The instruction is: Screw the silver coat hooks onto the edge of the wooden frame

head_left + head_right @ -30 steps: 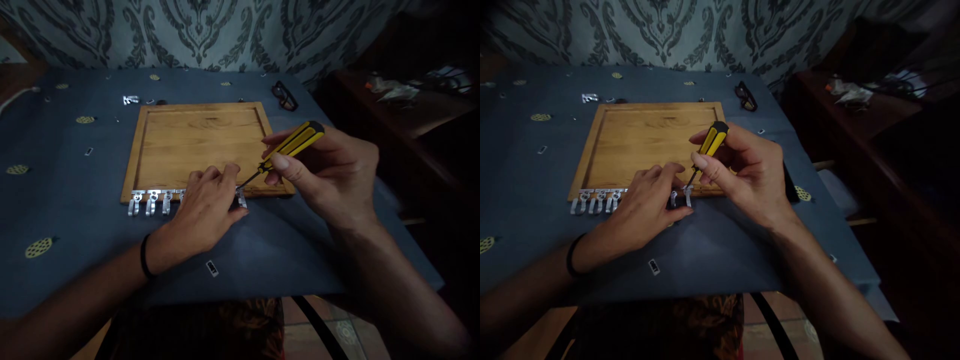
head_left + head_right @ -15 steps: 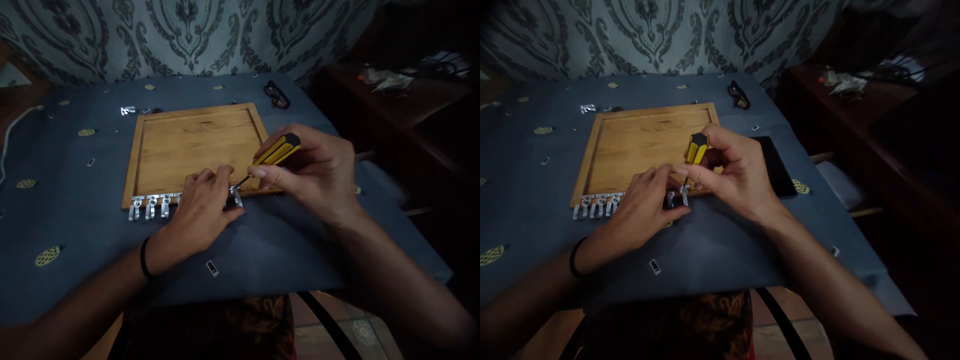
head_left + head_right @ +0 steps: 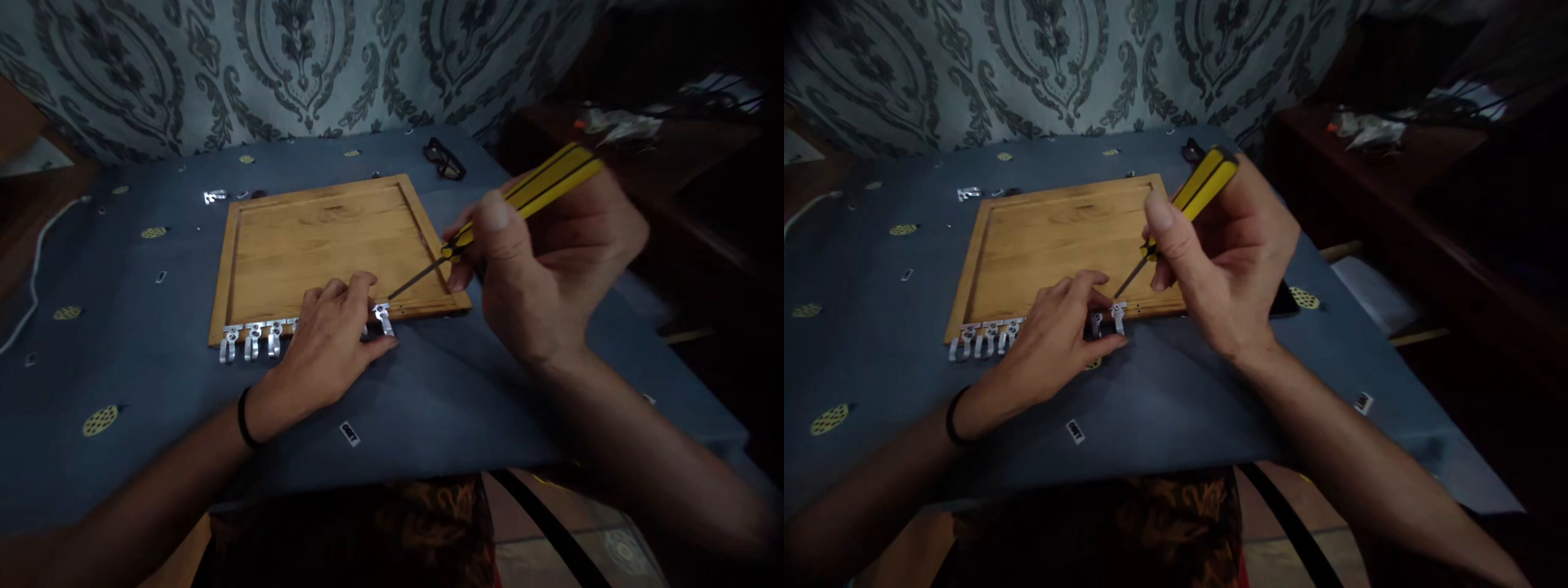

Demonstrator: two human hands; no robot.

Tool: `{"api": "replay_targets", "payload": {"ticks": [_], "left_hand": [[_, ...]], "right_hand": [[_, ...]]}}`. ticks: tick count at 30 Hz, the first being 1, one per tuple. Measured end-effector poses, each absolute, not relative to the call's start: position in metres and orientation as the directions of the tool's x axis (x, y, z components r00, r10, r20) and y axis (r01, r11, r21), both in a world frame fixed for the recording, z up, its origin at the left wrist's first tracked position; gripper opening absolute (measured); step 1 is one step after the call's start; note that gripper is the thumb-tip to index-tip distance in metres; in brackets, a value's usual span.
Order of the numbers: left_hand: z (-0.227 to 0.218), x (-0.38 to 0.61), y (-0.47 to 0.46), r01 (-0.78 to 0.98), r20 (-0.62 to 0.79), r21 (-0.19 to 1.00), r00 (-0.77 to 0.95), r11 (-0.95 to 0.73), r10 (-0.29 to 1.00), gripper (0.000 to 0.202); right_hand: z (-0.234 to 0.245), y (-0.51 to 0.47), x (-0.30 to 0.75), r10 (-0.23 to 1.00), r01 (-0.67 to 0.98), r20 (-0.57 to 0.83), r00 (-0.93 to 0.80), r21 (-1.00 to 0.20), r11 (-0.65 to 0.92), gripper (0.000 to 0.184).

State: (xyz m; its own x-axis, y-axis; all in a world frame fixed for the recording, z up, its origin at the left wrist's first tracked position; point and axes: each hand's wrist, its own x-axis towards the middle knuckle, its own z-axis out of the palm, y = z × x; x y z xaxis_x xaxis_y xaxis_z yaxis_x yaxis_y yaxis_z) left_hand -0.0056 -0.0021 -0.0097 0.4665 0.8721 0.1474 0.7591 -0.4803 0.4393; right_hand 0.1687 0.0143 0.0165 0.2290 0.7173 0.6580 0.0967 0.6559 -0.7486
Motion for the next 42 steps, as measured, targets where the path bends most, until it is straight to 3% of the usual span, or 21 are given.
{"api": "replay_targets", "payload": {"ticks": [5,18,28,38,42], "left_hand": [[-0.007,-0.004,-0.002,0.776,0.114,0.437,0.454,-0.455,0.884,0.058],[-0.005,-0.002,-0.001,0.783,0.081,0.436,0.457,-0.443,0.886,0.056],[-0.008,-0.002,-0.001,0.789,0.104,0.399,0.467,-0.467,0.878,0.058],[-0.007,-0.002,-0.001,0.781,0.099,0.407,0.477,-0.474,0.873,0.055],[-0.006,-0.002,-0.002,0.790,0.101,0.394,0.472,-0.471,0.876,0.053]], "right_hand": [[0.015,0.017,0.171,0.794,0.181,0.595,0.127,-0.801,0.571,0.030],[0.006,0.018,0.174,0.794,0.277,0.603,0.074,-0.777,0.565,0.018],[0.002,0.018,0.172,0.813,0.321,0.579,0.067,-0.784,0.532,0.021],[0.006,0.015,0.173,0.843,0.216,0.537,0.034,-0.827,0.519,0.020],[0.011,0.015,0.180,0.884,0.143,0.454,-0.110,-0.873,0.466,0.018]]}}
